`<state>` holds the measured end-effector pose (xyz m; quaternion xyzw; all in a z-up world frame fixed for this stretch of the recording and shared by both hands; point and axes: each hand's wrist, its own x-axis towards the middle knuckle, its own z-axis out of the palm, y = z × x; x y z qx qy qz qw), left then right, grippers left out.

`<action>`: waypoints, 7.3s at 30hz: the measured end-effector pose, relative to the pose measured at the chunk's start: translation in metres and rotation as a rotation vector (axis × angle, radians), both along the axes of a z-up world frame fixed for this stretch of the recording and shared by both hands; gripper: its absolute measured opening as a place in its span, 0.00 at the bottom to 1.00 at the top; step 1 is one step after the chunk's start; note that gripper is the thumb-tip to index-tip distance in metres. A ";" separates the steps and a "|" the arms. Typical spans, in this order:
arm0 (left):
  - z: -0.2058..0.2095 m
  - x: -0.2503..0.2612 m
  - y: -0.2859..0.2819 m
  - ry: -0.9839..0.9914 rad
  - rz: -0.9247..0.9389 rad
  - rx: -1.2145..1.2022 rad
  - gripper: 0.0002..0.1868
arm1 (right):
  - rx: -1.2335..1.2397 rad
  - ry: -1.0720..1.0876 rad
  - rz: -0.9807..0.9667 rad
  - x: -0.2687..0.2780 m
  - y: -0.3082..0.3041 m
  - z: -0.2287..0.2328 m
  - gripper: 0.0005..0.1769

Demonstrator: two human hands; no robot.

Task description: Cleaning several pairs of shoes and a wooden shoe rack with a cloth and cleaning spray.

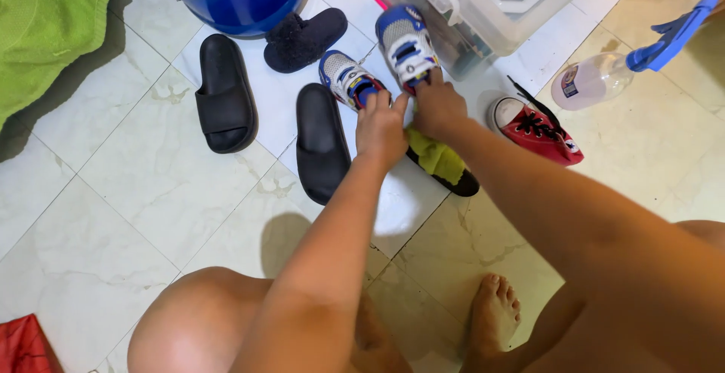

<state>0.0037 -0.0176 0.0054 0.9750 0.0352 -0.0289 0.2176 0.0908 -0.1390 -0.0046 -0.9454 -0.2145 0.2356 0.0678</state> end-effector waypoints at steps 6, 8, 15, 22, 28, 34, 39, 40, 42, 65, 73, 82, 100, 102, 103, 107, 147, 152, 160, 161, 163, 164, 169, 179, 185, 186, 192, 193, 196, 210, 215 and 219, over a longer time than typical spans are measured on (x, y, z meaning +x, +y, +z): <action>-0.039 0.006 0.000 0.094 0.275 0.093 0.25 | 0.067 0.163 -0.184 -0.013 -0.010 0.024 0.23; -0.024 0.003 0.004 0.248 0.254 0.093 0.26 | 0.230 0.190 -0.164 -0.018 -0.019 0.020 0.22; 0.048 -0.027 -0.005 0.476 0.272 0.019 0.54 | 1.331 0.713 -1.428 -0.030 -0.062 0.042 0.26; -0.028 -0.010 -0.015 0.563 0.202 0.090 0.35 | 0.956 0.785 -0.748 -0.044 -0.083 0.005 0.45; 0.020 -0.008 0.004 0.614 0.225 -0.155 0.22 | 0.619 0.601 -0.785 -0.035 -0.092 0.021 0.41; -0.015 0.005 0.018 0.381 0.389 -0.871 0.29 | 0.483 0.121 -0.772 -0.025 -0.082 0.086 0.36; 0.017 -0.004 0.003 0.429 0.491 -1.063 0.33 | 1.008 -0.014 -0.405 -0.039 -0.052 0.065 0.31; 0.027 -0.009 0.003 0.427 0.490 -1.058 0.33 | 1.013 -0.015 -0.404 -0.041 -0.050 0.067 0.31; 0.044 -0.020 0.001 0.375 0.372 -0.925 0.33 | 1.098 0.348 -0.395 -0.047 -0.046 0.070 0.25; 0.158 -0.041 0.005 0.124 -0.163 0.086 0.25 | 1.138 -0.175 -0.514 -0.043 -0.055 0.069 0.28; 0.153 -0.053 0.006 0.218 -0.315 0.338 0.14 | 0.986 -0.309 -0.595 -0.034 -0.044 0.102 0.19; 0.141 -0.063 0.010 0.177 -0.802 0.616 0.19 | 0.720 -0.262 0.119 0.000 -0.038 0.060 0.08; 0.136 -0.050 0.022 0.329 -0.232 0.042 0.29 | 1.032 -0.287 -0.475 -0.040 -0.052 0.102 0.18; 0.141 -0.048 0.018 0.205 -0.206 -0.009 0.29 | 1.027 -0.673 0.046 -0.057 -0.029 0.091 0.17; 0.137 -0.049 0.020 0.206 -0.204 -0.001 0.29 | 1.034 -0.672 0.044 -0.050 -0.031 0.073 0.17; 0.119 -0.056 0.025 0.287 -0.181 -0.075 0.34 | 0.986 -0.107 -0.496 -0.017 -0.037 0.036 0.17; 0.546 -0.031 -0.028 -0.220 -0.074 -0.092 0.15 | 1.034 -0.277 -0.078 -0.080 -0.060 0.540 0.55; 0.660 -0.012 -0.082 -0.267 -0.290 -0.109 0.28 | 0.928 -0.469 -0.316 -0.080 -0.121 0.635 0.53; 0.802 0.018 -0.218 -0.356 -0.359 -0.134 0.42 | 1.168 -0.529 -0.681 -0.077 -0.253 0.773 0.46; 0.806 0.025 -0.236 -0.404 -0.378 -0.194 0.40 | 1.165 -0.588 -0.714 -0.078 -0.272 0.784 0.46; 0.820 0.037 -0.275 -0.458 -0.427 -0.265 0.39 | 1.154 -0.675 -0.764 -0.080 -0.315 0.797 0.45; 0.830 0.041 -0.295 -0.475 -0.481 -0.270 0.37 | 1.071 -0.805 -0.790 -0.080 -0.338 0.798 0.45; 0.857 0.059 -0.394 -0.533 -0.717 -0.312 0.30 | 0.770 -1.103 -0.930 -0.093 -0.438 0.802 0.44; 0.826 0.107 -0.591 -0.359 -1.088 -0.299 0.23 | 0.607 -0.917 -1.445 -0.100 -0.608 0.803 0.37; 0.776 0.157 -0.670 -0.111 -1.103 -0.134 0.14 | 0.460 -0.617 -1.578 -0.054 -0.669 0.767 0.39; 0.769 0.166 -0.679 -0.041 -1.091 -0.095 0.14 | 0.398 -0.597 -1.526 -0.044 -0.676 0.758 0.40; 0.699 0.193 -0.708 -0.032 -1.094 -0.099 0.07 | 0.345 -0.447 -1.535 -0.003 -0.700 0.701 0.43; 0.697 0.195 -0.712 -0.020 -1.095 -0.098 0.07 | 0.343 -0.435 -1.539 0.001 -0.705 0.693 0.43; 0.687 0.201 -0.729 0.026 -1.071 -0.122 0.07 | 0.236 -0.448 -1.561 0.010 -0.716 0.681 0.47; 0.654 0.207 -0.799 0.178 -1.030 -0.221 0.17 | 0.132 -0.523 -1.681 0.015 -0.767 0.644 0.37; 0.667 0.201 -0.790 0.071 -0.822 -0.465 0.32 | 0.167 -0.519 -1.684 0.012 -0.767 0.654 0.38; 0.668 0.199 -0.786 0.390 -0.655 -0.341 0.35 | 0.196 -0.509 -1.614 0.007 -0.768 0.659 0.43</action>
